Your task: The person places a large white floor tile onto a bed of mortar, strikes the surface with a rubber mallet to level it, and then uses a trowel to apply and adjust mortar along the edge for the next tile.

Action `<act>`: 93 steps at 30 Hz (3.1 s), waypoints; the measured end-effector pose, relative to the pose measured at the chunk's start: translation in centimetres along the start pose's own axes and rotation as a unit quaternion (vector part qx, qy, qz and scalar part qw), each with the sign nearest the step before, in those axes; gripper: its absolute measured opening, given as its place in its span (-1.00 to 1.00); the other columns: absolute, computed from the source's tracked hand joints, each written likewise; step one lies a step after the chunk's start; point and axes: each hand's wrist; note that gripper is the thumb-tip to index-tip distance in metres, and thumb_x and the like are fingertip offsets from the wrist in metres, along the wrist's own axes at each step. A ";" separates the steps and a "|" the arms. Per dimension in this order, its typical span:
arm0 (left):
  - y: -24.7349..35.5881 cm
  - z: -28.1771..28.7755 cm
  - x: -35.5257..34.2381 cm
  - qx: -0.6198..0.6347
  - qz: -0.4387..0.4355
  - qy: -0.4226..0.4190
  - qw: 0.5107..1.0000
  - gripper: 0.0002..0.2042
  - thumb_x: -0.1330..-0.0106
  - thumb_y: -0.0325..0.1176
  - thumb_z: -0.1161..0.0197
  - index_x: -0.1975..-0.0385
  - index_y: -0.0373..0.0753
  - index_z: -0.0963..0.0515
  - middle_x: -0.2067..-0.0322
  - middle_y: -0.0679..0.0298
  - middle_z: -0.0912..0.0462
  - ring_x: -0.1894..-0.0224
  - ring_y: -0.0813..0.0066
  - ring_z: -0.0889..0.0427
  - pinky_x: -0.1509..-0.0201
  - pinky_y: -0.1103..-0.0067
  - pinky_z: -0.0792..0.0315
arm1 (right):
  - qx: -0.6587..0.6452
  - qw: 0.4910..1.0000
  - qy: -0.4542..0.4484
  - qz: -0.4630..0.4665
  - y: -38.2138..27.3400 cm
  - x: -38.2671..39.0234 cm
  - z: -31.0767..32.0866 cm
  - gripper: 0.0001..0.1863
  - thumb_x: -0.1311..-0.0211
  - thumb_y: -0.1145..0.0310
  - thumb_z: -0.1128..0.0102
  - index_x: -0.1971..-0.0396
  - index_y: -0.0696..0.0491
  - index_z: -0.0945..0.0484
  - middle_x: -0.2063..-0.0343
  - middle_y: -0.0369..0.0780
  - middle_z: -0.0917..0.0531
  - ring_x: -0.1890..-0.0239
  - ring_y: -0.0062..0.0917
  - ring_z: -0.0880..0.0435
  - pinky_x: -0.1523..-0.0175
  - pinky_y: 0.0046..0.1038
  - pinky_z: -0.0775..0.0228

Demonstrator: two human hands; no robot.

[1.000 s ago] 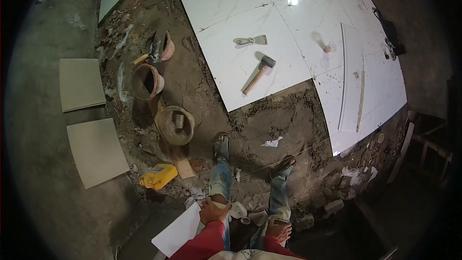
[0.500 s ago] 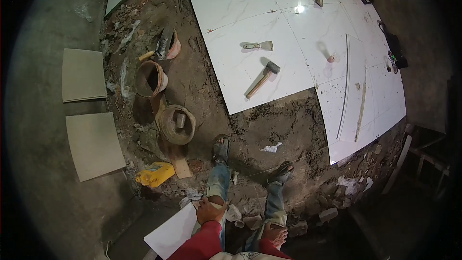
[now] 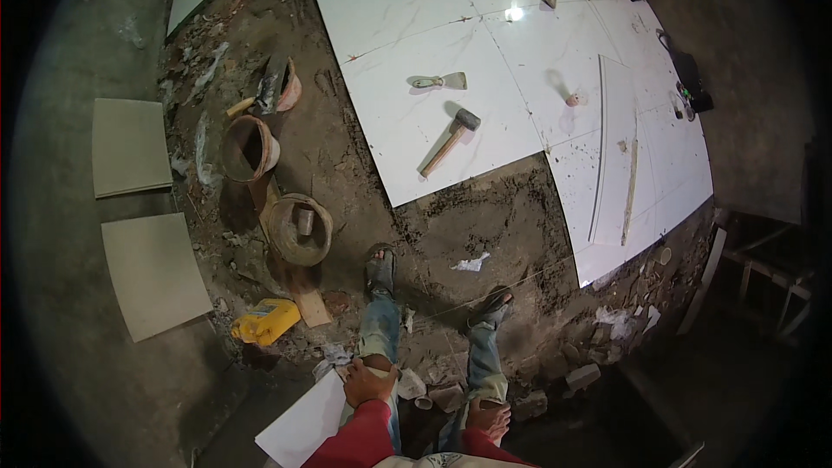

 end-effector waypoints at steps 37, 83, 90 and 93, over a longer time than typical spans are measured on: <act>0.4 1.0 0.2 -0.013 0.021 -0.018 1.000 -0.24 0.04 0.27 -0.40 0.06 -0.29 -0.42 0.14 -0.01 -0.58 0.12 0.03 -0.67 0.07 0.23 -0.57 | -0.004 1.000 -0.023 -0.020 -0.2 0.8 1.2 -0.14 0.09 -0.29 -0.37 -0.01 0.13 -0.40 0.12 -0.11 -0.55 -0.02 -0.21 -0.57 -0.10 -0.18 -0.40; -1.2 4.5 -0.8 0.072 0.066 -0.120 0.988 -0.12 -0.04 0.31 -0.33 -0.21 -0.28 -0.32 0.02 -0.03 -0.55 0.03 0.02 -0.63 0.02 0.24 -0.55 | 0.052 0.996 0.052 0.056 -1.4 -0.6 1.9 0.01 0.13 -0.42 -0.30 -0.10 0.17 -0.43 0.07 -0.03 -0.62 -0.02 -0.17 -0.63 -0.04 -0.12 -0.49; -1.2 3.8 -1.6 0.140 0.086 -0.095 0.982 -0.14 -0.01 0.31 -0.34 -0.14 -0.29 -0.35 0.00 -0.08 -0.55 0.16 0.00 -0.69 0.09 0.19 -0.57 | 0.087 0.992 -0.025 0.084 -5.1 -1.6 7.3 0.06 0.10 -0.48 -0.26 -0.11 0.22 -0.41 0.04 0.04 -0.63 0.00 -0.06 -0.66 -0.08 -0.08 -0.49; 0.0 5.3 -2.2 0.149 0.095 -0.039 0.984 -0.15 -0.01 0.30 -0.35 -0.14 -0.27 -0.36 0.01 -0.08 -0.55 0.19 0.00 -0.70 0.08 0.18 -0.57 | 0.098 0.991 -0.004 0.095 -5.9 -5.0 7.2 0.11 0.18 -0.53 -0.27 -0.09 0.23 -0.47 0.07 0.04 -0.66 0.14 -0.09 -0.72 0.02 -0.09 -0.55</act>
Point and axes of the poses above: each hand's wrist, its own x-axis away from the middle knuckle, its own z-axis out of the back of the hand, y = z × x
